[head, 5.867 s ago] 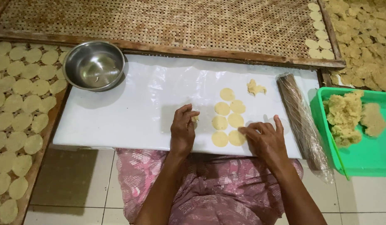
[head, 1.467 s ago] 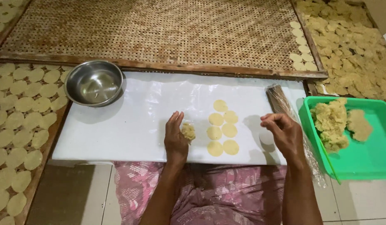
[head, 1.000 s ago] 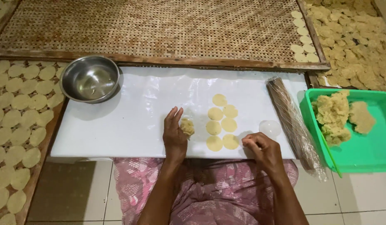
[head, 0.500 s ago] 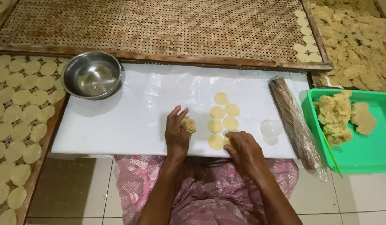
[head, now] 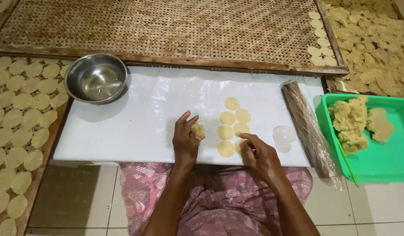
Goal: Flattening small pieces of dough into thin circular discs and placing them onto a woven drying rack.
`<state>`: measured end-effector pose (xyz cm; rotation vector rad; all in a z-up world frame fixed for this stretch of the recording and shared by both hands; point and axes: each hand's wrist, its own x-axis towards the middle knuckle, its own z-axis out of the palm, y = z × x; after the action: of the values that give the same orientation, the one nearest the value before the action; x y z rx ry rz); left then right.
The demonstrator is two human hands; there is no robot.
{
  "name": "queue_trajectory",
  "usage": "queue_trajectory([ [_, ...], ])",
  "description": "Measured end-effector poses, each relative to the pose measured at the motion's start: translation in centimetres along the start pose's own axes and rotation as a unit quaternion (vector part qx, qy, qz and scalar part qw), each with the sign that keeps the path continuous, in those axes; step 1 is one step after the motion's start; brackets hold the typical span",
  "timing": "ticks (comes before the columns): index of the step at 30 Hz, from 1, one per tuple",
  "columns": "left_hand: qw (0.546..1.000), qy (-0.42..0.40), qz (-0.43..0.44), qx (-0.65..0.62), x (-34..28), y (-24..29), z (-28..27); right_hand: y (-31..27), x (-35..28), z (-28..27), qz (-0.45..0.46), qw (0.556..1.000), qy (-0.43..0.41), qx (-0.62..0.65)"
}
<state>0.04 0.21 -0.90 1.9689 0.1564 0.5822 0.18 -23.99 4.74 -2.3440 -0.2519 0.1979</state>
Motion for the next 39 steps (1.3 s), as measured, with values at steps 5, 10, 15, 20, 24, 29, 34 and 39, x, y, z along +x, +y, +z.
queue_trajectory([
  [5, 1.0, -0.005, -0.001, 0.009, 0.0, 0.6, -0.3, -0.7, -0.5, 1.0, -0.069, 0.994, -0.006, -0.085],
  [10, 1.0, 0.0, 0.002, -0.001, -0.1, 0.0, 0.0, -1.7, -0.3, 0.5, -0.109, 0.98, 0.003, -0.164],
  [15, 0.999, 0.01, 0.035, 0.003, -0.1, 0.1, 0.0, 1.9, 1.4, -1.1, 0.081, 0.995, -0.001, 0.054],
  [20, 0.999, 0.001, 0.032, -0.008, 0.4, -0.4, -0.1, 2.0, 1.2, -4.2, 0.062, 0.984, 0.045, 0.163],
  [24, 0.999, 0.012, 0.04, -0.005, -0.8, -0.2, 2.3, 1.1, 0.9, -5.3, 0.087, 0.962, 0.042, 0.256],
  [29, 0.806, -0.191, -0.327, -0.455, -2.0, 6.2, 3.7, 1.3, 1.0, -4.6, 0.04, 0.928, 0.014, 0.369],
  [34, 0.604, -0.206, -0.395, -0.66, -2.9, 5.2, 5.0, 1.7, 0.8, -4.5, 0.031, 0.907, -0.004, 0.42],
  [39, 0.642, -0.179, -0.357, -0.654, -2.3, 6.0, 5.0, 2.2, 1.0, -4.6, 0.052, 0.924, 0.013, 0.378],
])
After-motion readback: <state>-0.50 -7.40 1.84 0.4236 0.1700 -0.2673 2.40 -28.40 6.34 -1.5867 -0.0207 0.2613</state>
